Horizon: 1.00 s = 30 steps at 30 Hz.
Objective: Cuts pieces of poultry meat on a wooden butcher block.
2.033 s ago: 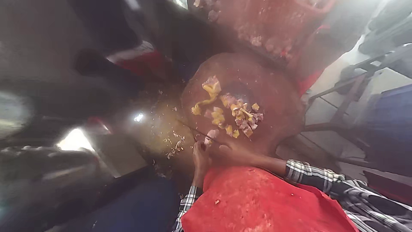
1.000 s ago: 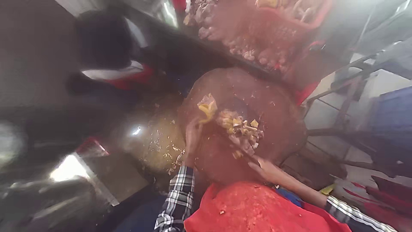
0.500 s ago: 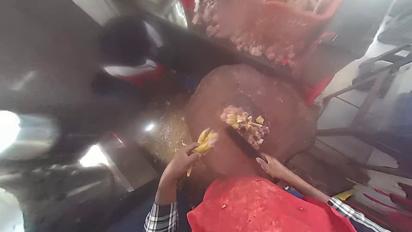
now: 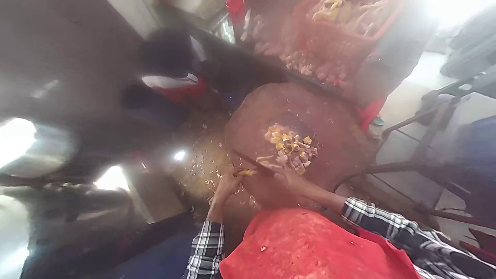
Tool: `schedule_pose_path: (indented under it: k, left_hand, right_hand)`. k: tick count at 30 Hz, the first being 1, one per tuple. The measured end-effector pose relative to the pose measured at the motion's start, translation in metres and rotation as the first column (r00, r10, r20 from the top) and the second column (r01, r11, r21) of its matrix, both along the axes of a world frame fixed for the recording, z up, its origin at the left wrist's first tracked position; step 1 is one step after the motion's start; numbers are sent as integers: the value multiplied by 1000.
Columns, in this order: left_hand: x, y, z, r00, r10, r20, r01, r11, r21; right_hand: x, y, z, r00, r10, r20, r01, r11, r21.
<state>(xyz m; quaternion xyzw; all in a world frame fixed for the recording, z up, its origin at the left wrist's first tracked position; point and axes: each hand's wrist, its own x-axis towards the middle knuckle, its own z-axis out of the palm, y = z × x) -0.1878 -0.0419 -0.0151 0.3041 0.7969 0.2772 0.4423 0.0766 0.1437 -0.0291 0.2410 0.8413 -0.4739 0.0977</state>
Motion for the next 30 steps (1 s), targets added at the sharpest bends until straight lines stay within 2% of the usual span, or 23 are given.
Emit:
schedule_pose_path:
  k: [3,6,9,11,13,14,15,16,17,18,19,21,23,25,26,28,30]
  left_hand:
    - [14,-3,-2,1000,-15,-23,14,1000,-8]
    - [38,-12,-13,1000,18,-8,-19,999,-40]
    - [47,-20,-21,993,107,49,-110,992,57]
    - [51,-25,-17,988,134,79,-139,988,60]
    - [52,-24,-14,982,153,110,-158,986,43]
    - [52,-24,-14,979,161,125,-168,984,51]
    - [53,-23,-14,978,161,132,-171,983,65]
    - [52,-23,-14,980,145,133,-156,985,77]
    - [51,-24,-13,985,112,129,-123,989,85]
    - [50,-27,-8,992,72,102,-78,995,56]
    - [52,-33,-1,997,35,73,-36,999,16]
    - [54,-48,17,990,41,132,-46,998,33]
    - [62,-68,28,899,146,413,-240,953,187]
    - [64,-73,18,711,179,680,-487,824,291]
    - [67,-75,4,626,191,756,-561,783,268]
    - [82,-71,-30,555,312,771,-629,764,143]
    - [98,-61,-59,517,460,722,-685,728,27]
  right_hand:
    - [17,11,-11,979,87,185,-112,984,135]
    - [20,16,10,978,100,185,-122,986,110]
    - [12,6,61,999,39,19,-40,998,55]
    - [9,-13,94,976,32,-215,-29,999,21]
    - [6,-27,97,873,33,-486,-41,999,-5]
    - [7,-29,86,836,58,-546,-58,998,16]
    - [10,-29,68,851,92,-517,-57,995,83]
    - [18,-25,47,919,118,-375,-61,985,160]
    - [24,-19,27,985,116,-131,-90,978,188]
    - [28,-14,6,992,85,94,-101,980,173]
    - [29,-11,-9,967,65,245,-106,982,158]
    - [29,-2,-17,940,39,339,-82,990,113]
    - [38,4,-21,948,-6,318,-7,999,39]
    - [36,18,-21,966,-81,244,70,996,56]
    - [34,21,-18,969,-125,212,117,992,50]
    - [24,21,0,970,-198,143,195,980,34]
    - [7,19,38,975,-222,28,223,975,-5]
